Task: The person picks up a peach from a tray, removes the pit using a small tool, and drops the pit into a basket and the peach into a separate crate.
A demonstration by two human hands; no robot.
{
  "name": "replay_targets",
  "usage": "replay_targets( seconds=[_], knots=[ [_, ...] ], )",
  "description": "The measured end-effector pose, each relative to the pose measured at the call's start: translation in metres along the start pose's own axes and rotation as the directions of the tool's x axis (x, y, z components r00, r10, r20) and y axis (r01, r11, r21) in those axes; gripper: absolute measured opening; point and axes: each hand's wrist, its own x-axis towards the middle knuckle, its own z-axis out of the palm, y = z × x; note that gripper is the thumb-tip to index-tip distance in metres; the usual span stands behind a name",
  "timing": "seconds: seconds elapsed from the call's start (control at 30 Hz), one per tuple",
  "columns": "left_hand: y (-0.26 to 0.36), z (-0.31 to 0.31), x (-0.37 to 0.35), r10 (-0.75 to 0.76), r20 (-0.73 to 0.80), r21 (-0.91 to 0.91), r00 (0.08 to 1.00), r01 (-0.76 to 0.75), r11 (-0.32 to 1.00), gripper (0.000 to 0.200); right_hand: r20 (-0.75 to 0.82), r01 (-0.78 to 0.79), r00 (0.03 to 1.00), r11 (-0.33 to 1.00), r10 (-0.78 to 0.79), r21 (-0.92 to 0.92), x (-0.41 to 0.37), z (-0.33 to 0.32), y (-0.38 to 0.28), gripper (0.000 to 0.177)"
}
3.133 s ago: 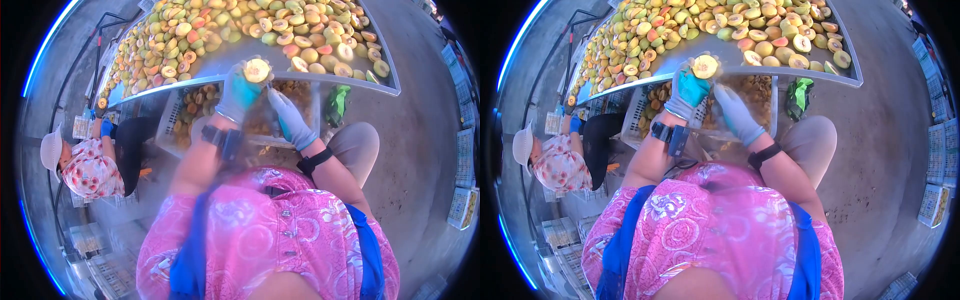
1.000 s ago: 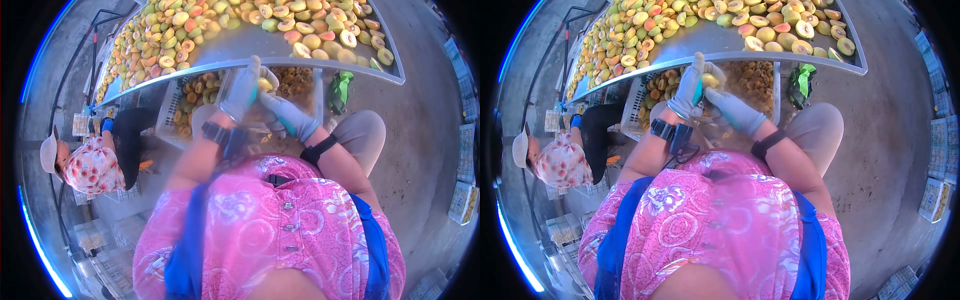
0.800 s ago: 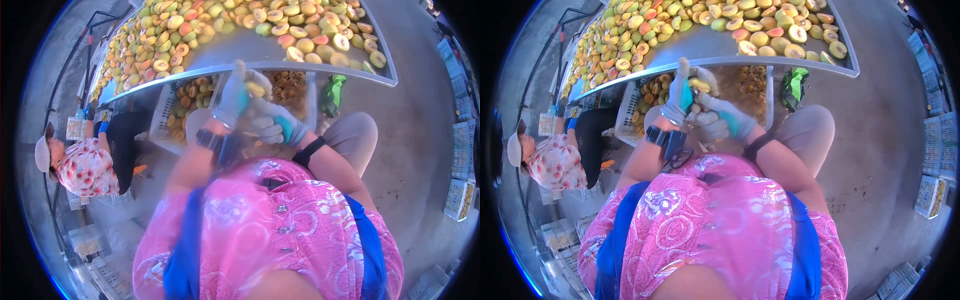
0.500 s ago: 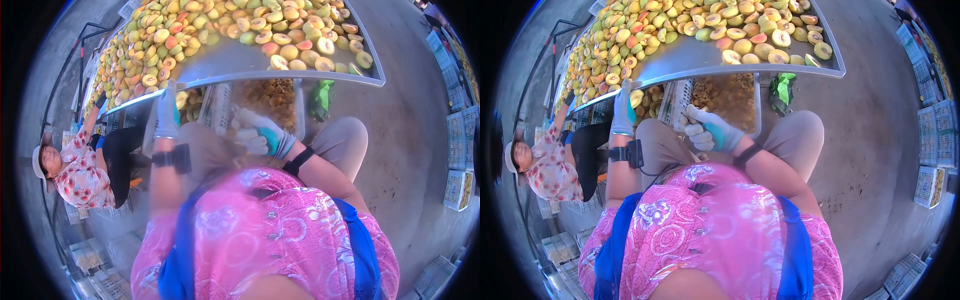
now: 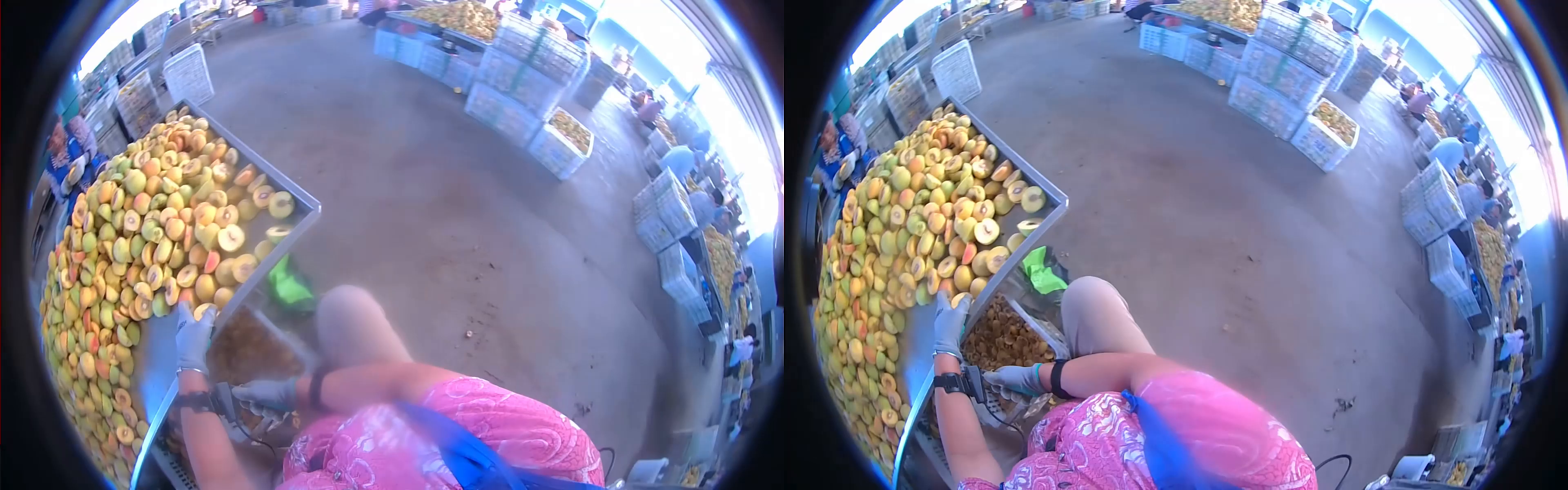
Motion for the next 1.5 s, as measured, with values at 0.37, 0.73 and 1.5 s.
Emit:
replay_targets(
  seconds=[0.37, 0.73, 1.5],
  knots=[
    [-0.028, -0.045, -0.001, 0.033, 0.114, 0.173, 0.993, -0.053, 0.984, 0.046, -0.141, 0.043, 0.988, 0.988, -0.064, -0.148, -0.008, -0.010, 0.012, 0.047],
    [-0.064, -0.042, 0.002, 0.174, -0.080, 0.266, 0.982, -0.147, 0.953, 0.037, -0.161, 0.125, 0.974, 0.968, -0.163, -0.219, -0.036, 0.009, 0.009, 0.046],
    [-0.131, -0.044, 0.029, 0.142, -0.106, 0.046, 0.984, -0.138, 0.989, 0.035, -0.401, 0.191, 0.887, 0.973, -0.227, -0.128, -0.108, -0.003, -0.008, 0.039]
  ],
)
